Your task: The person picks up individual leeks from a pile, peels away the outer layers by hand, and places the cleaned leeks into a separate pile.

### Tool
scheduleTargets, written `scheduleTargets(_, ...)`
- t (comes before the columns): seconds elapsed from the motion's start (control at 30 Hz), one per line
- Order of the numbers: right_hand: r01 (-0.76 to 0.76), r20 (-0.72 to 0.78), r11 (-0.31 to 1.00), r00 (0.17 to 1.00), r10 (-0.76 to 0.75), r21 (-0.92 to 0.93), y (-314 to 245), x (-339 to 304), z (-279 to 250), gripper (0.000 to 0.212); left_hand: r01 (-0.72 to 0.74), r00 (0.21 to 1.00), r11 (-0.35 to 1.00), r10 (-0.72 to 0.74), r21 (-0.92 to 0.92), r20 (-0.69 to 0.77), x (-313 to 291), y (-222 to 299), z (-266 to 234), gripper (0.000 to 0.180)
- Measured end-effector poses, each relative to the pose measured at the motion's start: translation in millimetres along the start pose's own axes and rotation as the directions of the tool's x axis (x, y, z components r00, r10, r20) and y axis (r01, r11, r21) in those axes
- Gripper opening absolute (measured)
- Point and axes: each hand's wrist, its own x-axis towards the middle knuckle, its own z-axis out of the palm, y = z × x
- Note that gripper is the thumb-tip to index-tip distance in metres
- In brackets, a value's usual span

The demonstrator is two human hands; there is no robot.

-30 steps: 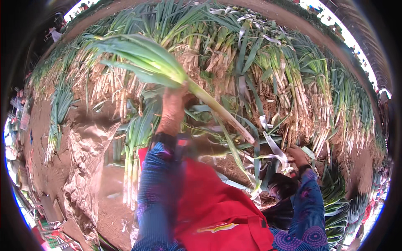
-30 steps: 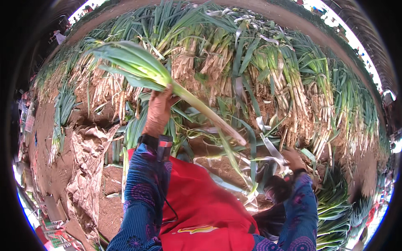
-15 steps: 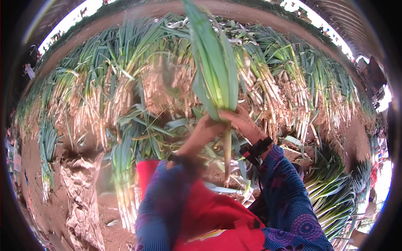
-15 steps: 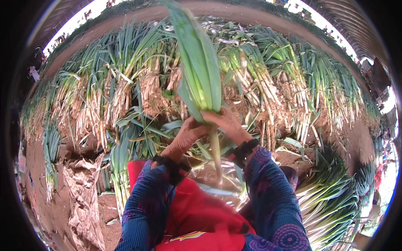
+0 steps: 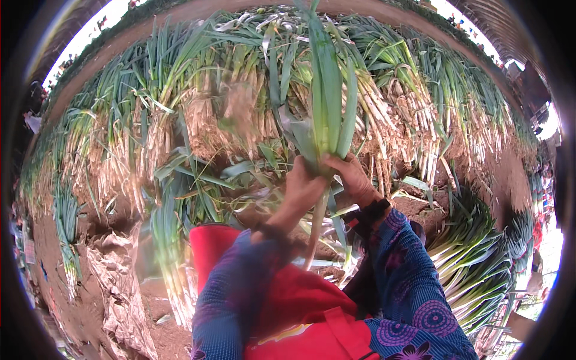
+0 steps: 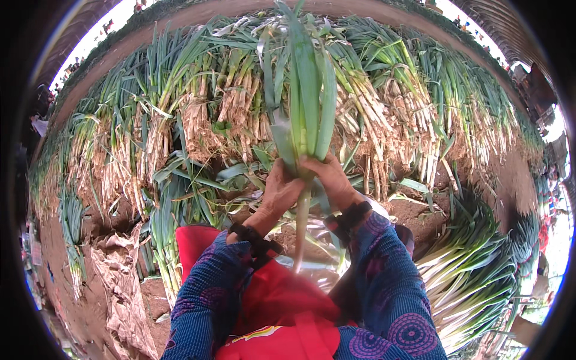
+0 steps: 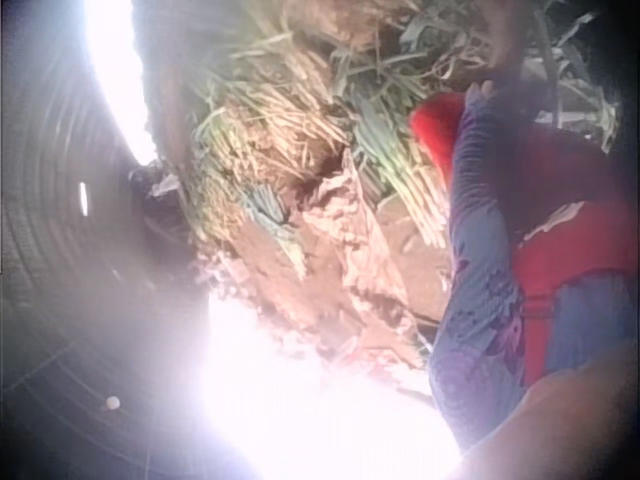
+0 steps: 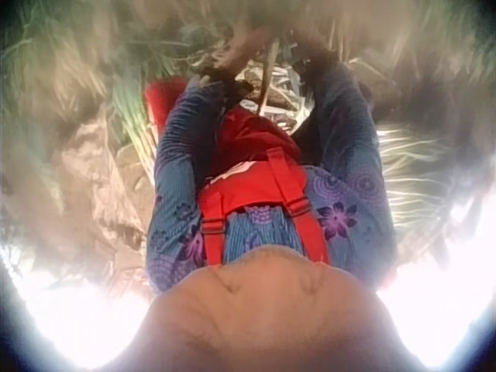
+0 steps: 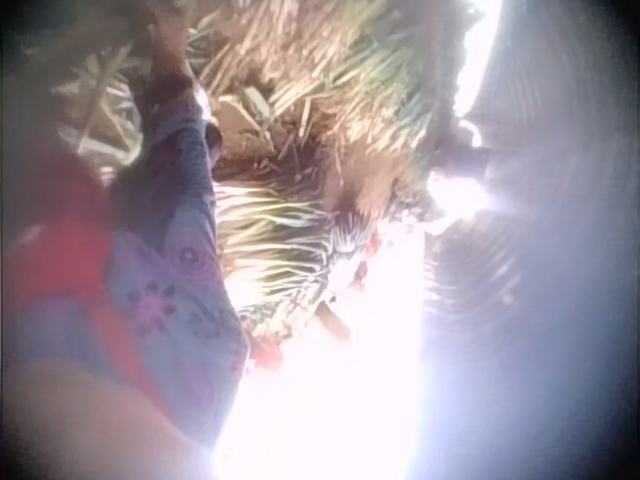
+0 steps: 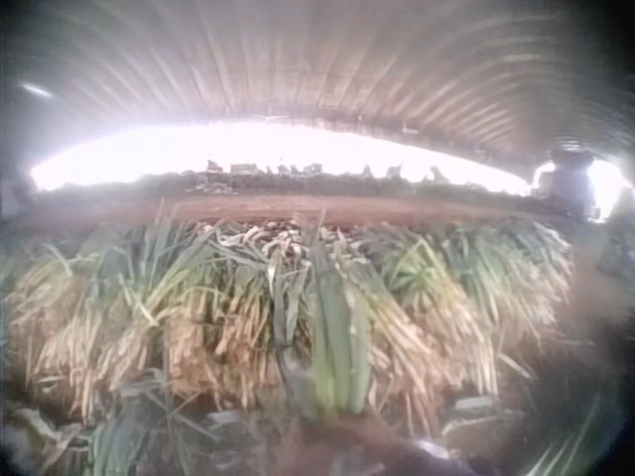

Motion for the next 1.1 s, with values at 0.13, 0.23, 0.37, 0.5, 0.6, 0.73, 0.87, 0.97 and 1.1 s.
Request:
scheduleTargets(0.13, -0.060, -0.044, 0.997, 0.997, 0.062, 0.050, -5, -1, -4, 0.036, -0.036, 0.999, 0.990, 0.041, 0.138, -0.034, 1, 2, 9, 0.038)
scheduleTargets(0.23, -0.064, -0.042, 0.972, 0.996, 0.076, 0.228, -10, -4, -9, 0.041, -0.083, 0.996, 0.995, 0.085, -0.048, 0.037, 2, 1, 16, 0.038)
scheduleTargets(0.37, 0.053, -0.098, 0.943, 0.995, -0.022, 0.328, -10, -2, -14, 0.043, -0.136, 0.988, 0.953, 0.152, -0.271, 0.038, 3, -4, 29, 0.037)
scheduleTargets(0.5, 0.081, -0.170, 0.911, 0.985, -0.012, 0.405, -4, 6, -15, 0.038, -0.064, 0.998, 0.971, 0.065, -0.232, -0.003, 7, -12, 43, 0.030)
scheduleTargets(0.6, 0.170, -0.267, 0.882, 0.962, -0.053, 0.440, 3, 9, -11, 0.034, -0.160, 0.987, 0.845, 0.148, -0.510, -0.064, 10, -17, 57, 0.023)
scheduleTargets(0.73, 0.221, -0.310, 0.832, 0.949, -0.062, 0.509, 5, 9, -5, 0.032, -0.257, 0.944, 0.948, 0.204, -0.188, -0.261, 9, -17, 67, 0.021)
scheduleTargets(0.87, 0.273, -0.350, 0.811, 0.932, -0.091, 0.517, -2, 8, -5, 0.032, -0.267, 0.917, 0.964, 0.257, 0.010, -0.305, 8, -6, 70, 0.024)
scheduleTargets(0.97, 0.289, -0.389, 0.800, 0.918, -0.077, 0.525, -9, 5, -6, 0.032, -0.279, 0.902, 0.959, 0.282, 0.056, -0.327, 7, 5, 77, 0.024)
scheduleTargets(1.1, 0.290, -0.346, 0.791, 0.932, -0.106, 0.539, -20, -4, -8, 0.033, -0.283, 0.878, 0.958, 0.280, 0.050, -0.388, 9, 14, 85, 0.024)
